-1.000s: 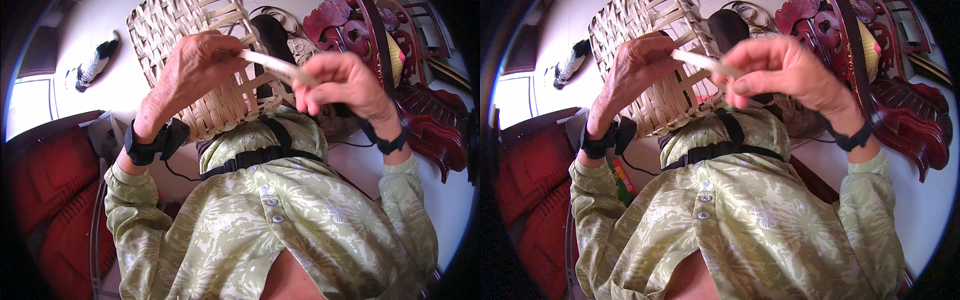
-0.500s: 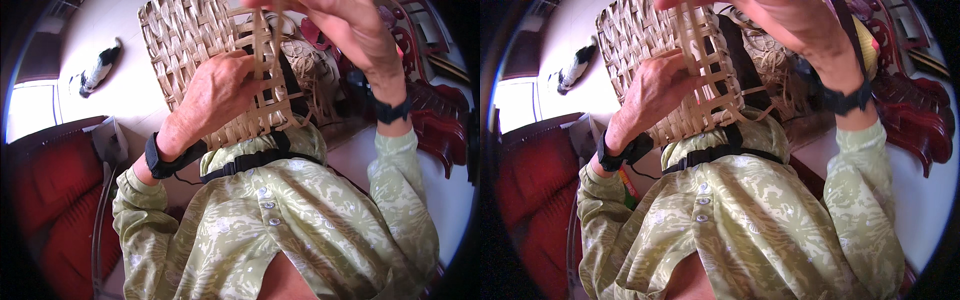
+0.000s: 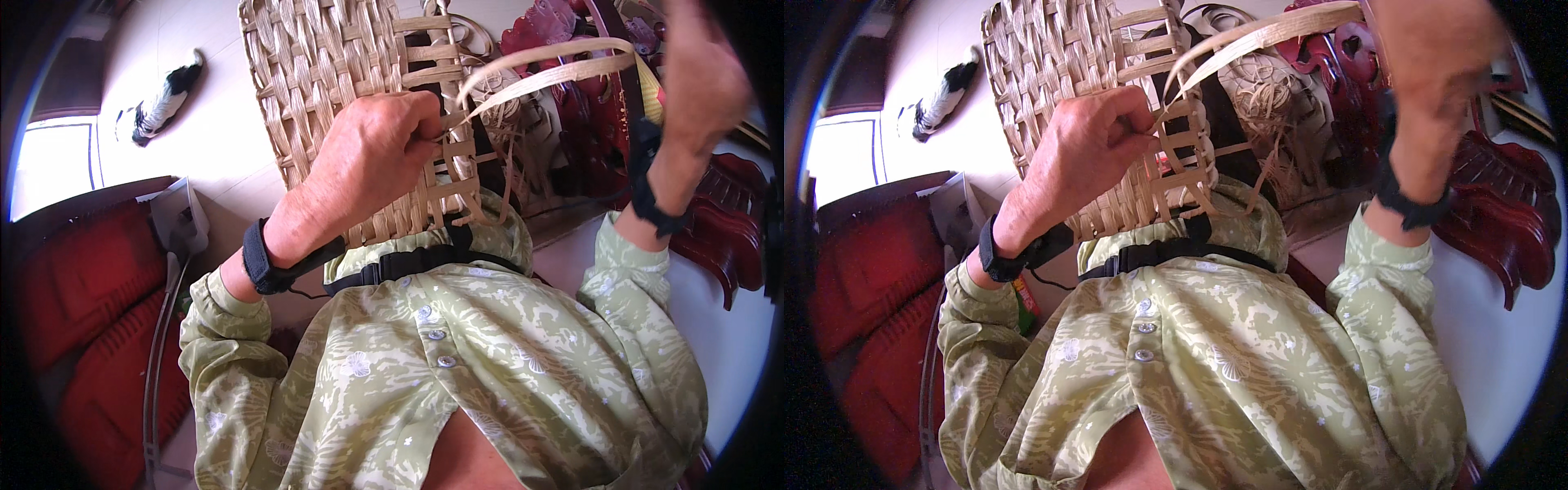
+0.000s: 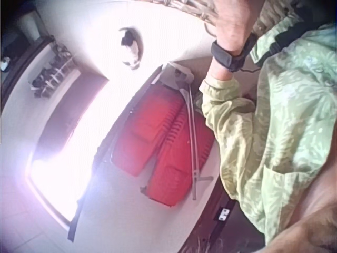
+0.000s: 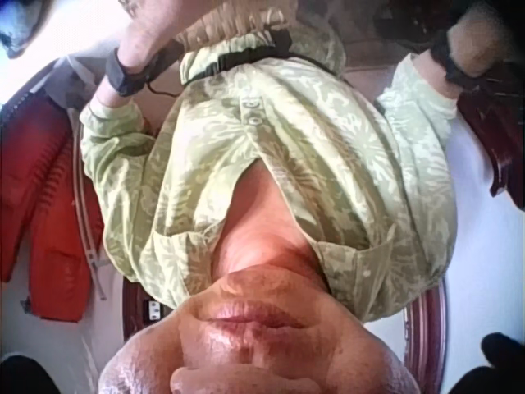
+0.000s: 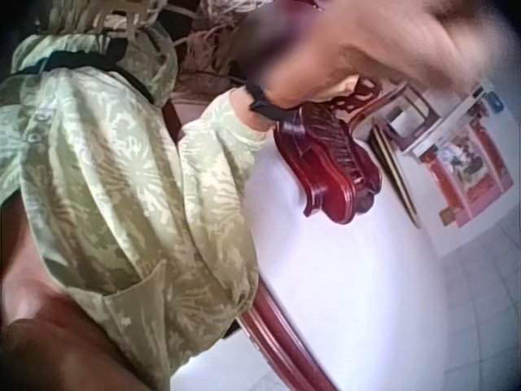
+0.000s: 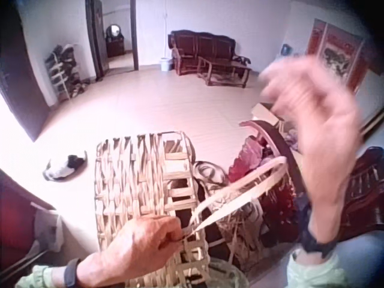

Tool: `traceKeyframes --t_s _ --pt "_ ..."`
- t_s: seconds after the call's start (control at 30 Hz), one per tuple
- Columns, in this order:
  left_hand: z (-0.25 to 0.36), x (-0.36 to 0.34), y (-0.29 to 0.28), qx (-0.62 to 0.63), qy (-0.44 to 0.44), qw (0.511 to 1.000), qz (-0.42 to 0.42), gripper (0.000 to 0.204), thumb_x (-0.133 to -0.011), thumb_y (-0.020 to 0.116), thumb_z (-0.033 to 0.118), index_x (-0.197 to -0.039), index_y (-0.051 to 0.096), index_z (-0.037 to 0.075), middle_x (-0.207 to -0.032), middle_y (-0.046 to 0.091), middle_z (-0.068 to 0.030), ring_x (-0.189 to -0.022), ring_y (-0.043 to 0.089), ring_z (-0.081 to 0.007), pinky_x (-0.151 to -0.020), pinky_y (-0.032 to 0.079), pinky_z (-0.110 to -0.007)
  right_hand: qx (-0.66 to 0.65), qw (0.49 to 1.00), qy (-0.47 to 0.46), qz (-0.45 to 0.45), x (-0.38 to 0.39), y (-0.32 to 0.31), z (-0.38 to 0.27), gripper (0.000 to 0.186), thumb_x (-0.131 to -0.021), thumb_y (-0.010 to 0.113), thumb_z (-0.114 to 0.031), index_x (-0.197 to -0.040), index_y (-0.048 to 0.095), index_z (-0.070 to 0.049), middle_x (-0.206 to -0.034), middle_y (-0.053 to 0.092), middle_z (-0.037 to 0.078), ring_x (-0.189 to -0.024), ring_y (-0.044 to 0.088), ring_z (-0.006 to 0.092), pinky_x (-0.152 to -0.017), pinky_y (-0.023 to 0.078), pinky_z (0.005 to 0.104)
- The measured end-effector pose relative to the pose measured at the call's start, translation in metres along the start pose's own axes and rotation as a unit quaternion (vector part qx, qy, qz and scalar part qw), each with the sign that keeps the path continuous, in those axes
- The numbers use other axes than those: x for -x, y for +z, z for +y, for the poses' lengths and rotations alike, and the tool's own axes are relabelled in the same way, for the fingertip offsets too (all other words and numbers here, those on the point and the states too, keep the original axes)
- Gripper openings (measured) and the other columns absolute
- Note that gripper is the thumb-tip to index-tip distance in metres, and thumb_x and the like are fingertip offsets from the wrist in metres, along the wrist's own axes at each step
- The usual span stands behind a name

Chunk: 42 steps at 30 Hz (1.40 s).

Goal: The person weaves a basket using light-colored flexible strips by hand, threading the strips through the existing woven structure and tucking them in to secure the rim.

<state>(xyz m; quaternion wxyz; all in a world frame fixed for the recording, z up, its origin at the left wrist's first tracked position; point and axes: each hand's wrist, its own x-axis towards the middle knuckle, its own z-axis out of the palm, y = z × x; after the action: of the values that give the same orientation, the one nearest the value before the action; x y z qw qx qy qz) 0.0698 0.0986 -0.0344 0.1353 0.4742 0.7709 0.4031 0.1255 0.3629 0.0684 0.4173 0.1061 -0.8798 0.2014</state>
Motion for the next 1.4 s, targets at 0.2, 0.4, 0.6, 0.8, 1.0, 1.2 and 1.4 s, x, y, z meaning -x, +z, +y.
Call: traceKeyframes --t_s 0.2,0.4,0.6,0.8,1.0,1.2,1.4 --pt "0.003 0.008 0.005 0.01 0.033 0.998 0.048 0.015 -0.079 0.072 0.007 -0.085 0.061 0.001 -0.079 0.063 -0.0146 -0.074 0.061 -0.0374 -0.068 0.049 -0.044 -0.118 0.898 0.167 -0.391 0.06 0.066 -0.039 0.017 -0.092 0.065 -0.018 -0.094 0.07 -0.002 -0.076 0.068 0.017 -0.071 0.069 0.0275 -0.067 0.053 0.0392" --pt "0.004 0.007 0.0 -0.051 0.034 0.998 0.017 0.013 -0.079 0.072 0.006 -0.087 0.062 0.001 -0.08 0.064 -0.0141 -0.076 0.062 -0.0351 -0.071 0.05 -0.043 -0.173 0.829 0.165 -0.505 0.056 0.061 -0.027 0.022 -0.093 0.057 -0.019 -0.099 0.071 -0.003 -0.076 0.067 0.02 -0.07 0.068 0.0339 -0.067 0.052 0.0419" --pt "0.001 0.007 0.002 0.026 -0.02 0.998 0.051 0.009 -0.079 0.069 0.0 -0.085 0.063 0.003 -0.075 0.066 -0.0124 -0.07 0.065 -0.0321 -0.065 0.052 -0.04 -0.275 0.801 0.32 -0.424 0.051 0.042 -0.032 0.022 -0.091 0.062 -0.013 -0.107 0.072 -0.002 -0.086 0.074 0.013 -0.072 0.07 0.0201 -0.069 0.054 0.0339" --pt "0.003 0.005 0.004 0.047 -0.061 0.995 0.062 0.012 -0.078 0.07 -0.002 -0.085 0.063 0.004 -0.073 0.065 -0.0103 -0.068 0.065 -0.03 -0.062 0.052 -0.038 -0.215 0.902 0.214 -0.306 0.087 0.061 -0.053 0.017 -0.082 0.075 -0.013 -0.097 0.074 -0.007 -0.082 0.071 0.013 -0.075 0.07 0.0271 -0.066 0.054 0.0344" --pt "0.001 0.008 0.006 0.049 -0.045 0.995 0.071 0.011 -0.079 0.069 -0.001 -0.086 0.064 0.005 -0.072 0.065 -0.0102 -0.068 0.065 -0.0295 -0.063 0.052 -0.038 -0.149 0.913 0.301 -0.233 0.096 0.064 -0.074 0.023 -0.077 0.079 -0.01 -0.1 0.075 -0.011 -0.082 0.068 0.007 -0.072 0.068 0.0233 -0.065 0.053 0.0325" --pt "0.006 0.014 0.005 0.037 -0.04 0.995 0.08 0.009 -0.079 0.07 0.001 -0.086 0.065 0.005 -0.072 0.065 -0.0106 -0.068 0.065 -0.0297 -0.062 0.052 -0.038 -0.375 0.826 0.355 -0.225 0.11 0.072 -0.056 0.02 -0.079 0.079 -0.003 -0.098 0.075 -0.006 -0.089 0.068 0.0 -0.083 0.065 0.0091 -0.074 0.052 0.0231" --pt "0.005 0.019 0.003 0.019 -0.043 0.994 0.101 0.008 -0.079 0.069 0.0 -0.085 0.065 0.004 -0.072 0.067 -0.0114 -0.068 0.067 -0.029 -0.061 0.053 -0.037 -0.469 0.835 0.279 -0.068 0.083 0.021 -0.072 0.011 -0.082 0.074 0.005 -0.091 0.07 -0.001 -0.091 0.07 0.006 -0.08 0.066 0.0127 -0.078 0.055 0.0252"
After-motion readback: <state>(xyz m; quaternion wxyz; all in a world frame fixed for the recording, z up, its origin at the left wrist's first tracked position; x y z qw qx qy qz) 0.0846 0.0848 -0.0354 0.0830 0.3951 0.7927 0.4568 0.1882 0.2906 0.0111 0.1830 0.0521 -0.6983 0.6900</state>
